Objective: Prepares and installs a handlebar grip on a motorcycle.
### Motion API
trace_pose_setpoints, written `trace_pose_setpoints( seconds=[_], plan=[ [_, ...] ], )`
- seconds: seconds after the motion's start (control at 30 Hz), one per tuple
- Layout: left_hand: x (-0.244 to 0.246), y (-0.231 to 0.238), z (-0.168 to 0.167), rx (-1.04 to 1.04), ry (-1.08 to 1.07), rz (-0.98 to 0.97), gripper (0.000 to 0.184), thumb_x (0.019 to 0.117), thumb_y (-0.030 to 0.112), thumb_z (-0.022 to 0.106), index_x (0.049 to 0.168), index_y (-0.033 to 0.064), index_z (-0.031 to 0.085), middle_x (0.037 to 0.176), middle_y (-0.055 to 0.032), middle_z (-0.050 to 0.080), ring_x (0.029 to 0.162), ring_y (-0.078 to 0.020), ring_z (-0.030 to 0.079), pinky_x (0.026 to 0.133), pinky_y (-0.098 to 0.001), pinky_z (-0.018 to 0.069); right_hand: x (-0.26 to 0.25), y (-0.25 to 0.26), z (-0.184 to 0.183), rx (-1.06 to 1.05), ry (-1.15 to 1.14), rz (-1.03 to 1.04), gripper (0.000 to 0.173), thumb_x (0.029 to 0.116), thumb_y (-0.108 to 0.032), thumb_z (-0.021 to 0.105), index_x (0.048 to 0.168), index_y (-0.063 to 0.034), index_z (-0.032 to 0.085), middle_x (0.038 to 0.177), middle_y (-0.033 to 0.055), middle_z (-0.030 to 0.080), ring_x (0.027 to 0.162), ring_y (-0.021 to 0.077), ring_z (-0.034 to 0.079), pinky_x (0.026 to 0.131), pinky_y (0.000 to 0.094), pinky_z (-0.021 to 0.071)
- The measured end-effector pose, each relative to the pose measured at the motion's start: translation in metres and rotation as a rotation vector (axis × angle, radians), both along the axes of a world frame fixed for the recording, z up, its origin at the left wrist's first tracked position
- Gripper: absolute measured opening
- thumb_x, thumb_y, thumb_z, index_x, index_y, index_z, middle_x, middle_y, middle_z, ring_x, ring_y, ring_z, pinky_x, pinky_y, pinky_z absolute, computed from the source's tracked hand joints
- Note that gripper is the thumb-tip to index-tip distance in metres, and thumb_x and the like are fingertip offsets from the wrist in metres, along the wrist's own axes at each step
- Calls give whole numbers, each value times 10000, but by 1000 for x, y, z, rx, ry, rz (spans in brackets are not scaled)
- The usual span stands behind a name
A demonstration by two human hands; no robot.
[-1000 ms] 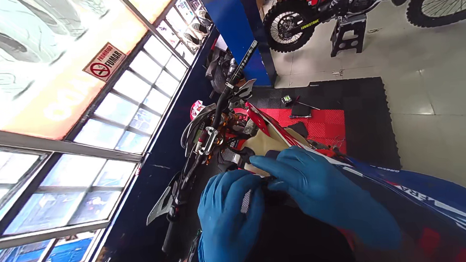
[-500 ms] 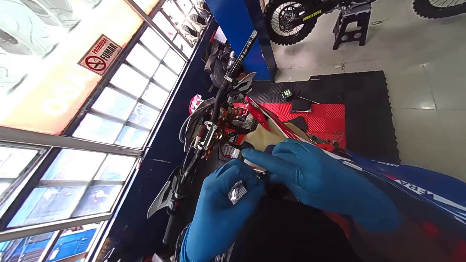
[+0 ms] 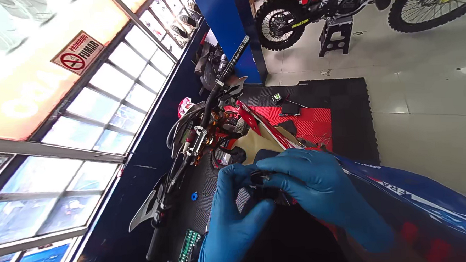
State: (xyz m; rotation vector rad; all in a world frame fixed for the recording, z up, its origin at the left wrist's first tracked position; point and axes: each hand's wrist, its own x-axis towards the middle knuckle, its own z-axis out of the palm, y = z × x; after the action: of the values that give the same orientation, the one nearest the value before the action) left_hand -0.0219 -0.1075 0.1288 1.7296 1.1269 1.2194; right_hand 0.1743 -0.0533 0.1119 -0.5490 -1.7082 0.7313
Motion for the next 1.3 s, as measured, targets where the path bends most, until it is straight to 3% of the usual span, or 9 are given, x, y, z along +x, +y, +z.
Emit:
trace_pose_setpoints(
  seconds=[0.07, 0.13, 0.27, 0.37, 0.57, 0.73, 1.03, 1.17, 1.3],
  plan=[
    [1, 3, -1, 23, 98, -2, 615, 842, 310, 829, 1310, 78, 506, 1164, 19, 672, 1054, -54, 663, 939, -243, 575, 0, -1, 0, -8, 7, -4, 162, 978, -119, 682, 1080, -19, 757, 986, 62, 759, 955, 60, 698, 884, 190, 556],
    [3, 6, -3, 58, 222, -1, 629, 838, 314, 837, 1313, 24, 542, 1155, 2, 695, 1070, -40, 663, 958, -241, 573, 1, -1, 2, -18, 27, -13, 160, 970, -109, 692, 1075, -4, 754, 989, 63, 759, 950, 53, 702, 880, 188, 567],
    [4, 9, -8, 79, 244, 81, 157, 938, 271, 700, 953, 120, 741, 839, 58, 720, 810, -34, 675, 820, -268, 572, 4, -2, 6, -129, 88, 46, 193, 953, -62, 698, 1117, 34, 728, 1001, 61, 758, 911, 39, 705, 836, 184, 591],
    [1, 10, 1, 58, 173, 77, 200, 963, 243, 652, 799, 142, 709, 743, 57, 685, 739, -46, 649, 779, -250, 545, 13, 5, 6, -302, 134, 184, 262, 960, -20, 639, 1211, 38, 682, 982, 43, 739, 840, 40, 696, 752, 189, 603],
    [-1, 16, 6, 96, 156, 79, 160, 930, 237, 693, 793, 159, 727, 747, 70, 688, 755, -31, 645, 801, -225, 526, 25, 21, 15, -406, 112, 354, 302, 979, -25, 586, 1269, 23, 656, 986, 33, 716, 838, 53, 682, 744, 201, 596],
    [-3, 17, 5, 126, 180, 69, 155, 922, 242, 709, 783, 173, 709, 746, 87, 670, 786, -18, 634, 832, -222, 504, 27, 37, 31, -466, -13, 450, 306, 970, -40, 620, 1270, -11, 673, 917, 10, 713, 749, 20, 658, 655, 164, 567],
    [-8, 18, 6, 189, 205, 15, 128, 927, 227, 725, 813, 168, 722, 770, 89, 674, 833, -20, 626, 909, -245, 483, 26, 23, 21, -477, 92, 362, 222, 944, -11, 670, 1157, 16, 724, 956, 49, 754, 814, 74, 720, 723, 214, 624],
    [-7, 18, 4, 230, 238, 9, 138, 924, 211, 718, 795, 162, 710, 760, 89, 676, 829, -19, 630, 946, -256, 478, 28, 25, 26, -476, -40, 331, 198, 955, -46, 667, 1135, -22, 744, 925, 13, 753, 759, 26, 699, 686, 174, 603],
    [-5, 17, 4, 229, 198, 42, 135, 927, 219, 717, 802, 168, 711, 746, 93, 664, 814, -18, 622, 943, -256, 472, 21, 19, 29, -520, 61, 285, 142, 952, -32, 664, 1088, -7, 696, 892, 23, 747, 752, 76, 724, 668, 217, 627]
  ],
)
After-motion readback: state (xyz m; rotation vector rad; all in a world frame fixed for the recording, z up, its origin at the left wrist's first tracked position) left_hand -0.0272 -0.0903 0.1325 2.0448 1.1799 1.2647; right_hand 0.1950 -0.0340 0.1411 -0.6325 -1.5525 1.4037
